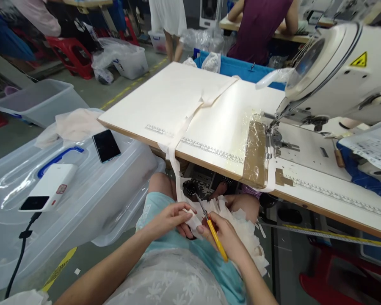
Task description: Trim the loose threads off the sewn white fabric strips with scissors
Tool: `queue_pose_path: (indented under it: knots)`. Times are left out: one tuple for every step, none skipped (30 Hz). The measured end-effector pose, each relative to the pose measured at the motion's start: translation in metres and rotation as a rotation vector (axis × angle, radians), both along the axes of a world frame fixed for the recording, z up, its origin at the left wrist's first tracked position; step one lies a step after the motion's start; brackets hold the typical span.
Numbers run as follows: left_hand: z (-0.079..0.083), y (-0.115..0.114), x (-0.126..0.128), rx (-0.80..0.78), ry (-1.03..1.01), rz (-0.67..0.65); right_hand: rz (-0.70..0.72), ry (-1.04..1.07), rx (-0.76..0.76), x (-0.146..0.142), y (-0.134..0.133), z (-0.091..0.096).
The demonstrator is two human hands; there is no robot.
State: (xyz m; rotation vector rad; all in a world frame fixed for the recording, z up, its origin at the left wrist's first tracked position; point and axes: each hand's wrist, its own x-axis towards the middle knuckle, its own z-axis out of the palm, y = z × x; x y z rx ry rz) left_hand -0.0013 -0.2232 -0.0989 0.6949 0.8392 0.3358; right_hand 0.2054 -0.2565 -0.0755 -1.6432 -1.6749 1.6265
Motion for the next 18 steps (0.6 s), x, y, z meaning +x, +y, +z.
queue_pose_path:
  knots:
    - [0.001,-0.003,0.003,-0.002,-0.023,-0.012,-0.062,0.029,0.018,-0.005,-0.001,-0.002]
    - [0.003,-0.004,0.006,-0.005,-0.045,-0.037,-0.115,0.051,0.040,-0.010,-0.002,-0.004]
    - [0.006,-0.003,0.008,0.001,-0.058,-0.084,-0.151,0.063,0.069,-0.014,-0.003,-0.006]
    - [0.011,0.001,0.009,0.034,-0.056,-0.141,-0.170,0.062,0.109,-0.016,-0.004,-0.008]
    - [0.018,0.010,0.008,0.110,-0.025,-0.192,-0.182,0.049,0.158,-0.017,-0.006,-0.010]
    - [0.027,0.024,0.005,0.238,0.044,-0.215,-0.185,0.031,0.207,-0.016,-0.008,-0.012]
    - [0.037,0.042,0.001,0.409,0.150,-0.198,-0.190,0.014,0.242,-0.015,-0.011,-0.012]
    - [0.048,0.063,-0.003,0.618,0.290,-0.137,-0.200,0.000,0.257,-0.013,-0.014,-0.013]
    - [0.058,0.088,-0.006,0.821,0.455,-0.032,-0.222,-0.009,0.259,-0.010,-0.018,-0.012]
    - [0.067,0.114,-0.008,0.982,0.615,0.083,-0.251,-0.015,0.251,-0.008,-0.022,-0.011]
    - [0.075,0.140,-0.009,1.110,0.758,0.156,-0.281,-0.022,0.241,-0.006,-0.026,-0.010]
    - [0.080,0.163,-0.008,1.161,0.872,0.195,-0.306,-0.028,0.234,-0.004,-0.030,-0.007]
    - [0.083,0.184,-0.006,1.147,0.943,0.222,-0.329,-0.037,0.234,-0.001,-0.034,-0.004]
    - [0.083,0.202,-0.003,1.104,0.960,0.236,-0.345,-0.049,0.235,0.002,-0.037,-0.001]
    - [0.082,0.215,0.000,1.057,0.942,0.241,-0.371,-0.064,0.245,0.008,-0.041,0.002]
    - [0.079,0.225,0.003,1.017,0.901,0.242,-0.402,-0.079,0.258,0.016,-0.044,0.005]
    - [0.076,0.231,0.005,0.994,0.843,0.242,-0.426,-0.090,0.267,0.027,-0.047,0.007]
    - [0.073,0.234,0.006,0.981,0.779,0.240,-0.460,-0.104,0.281,0.041,-0.052,0.009]
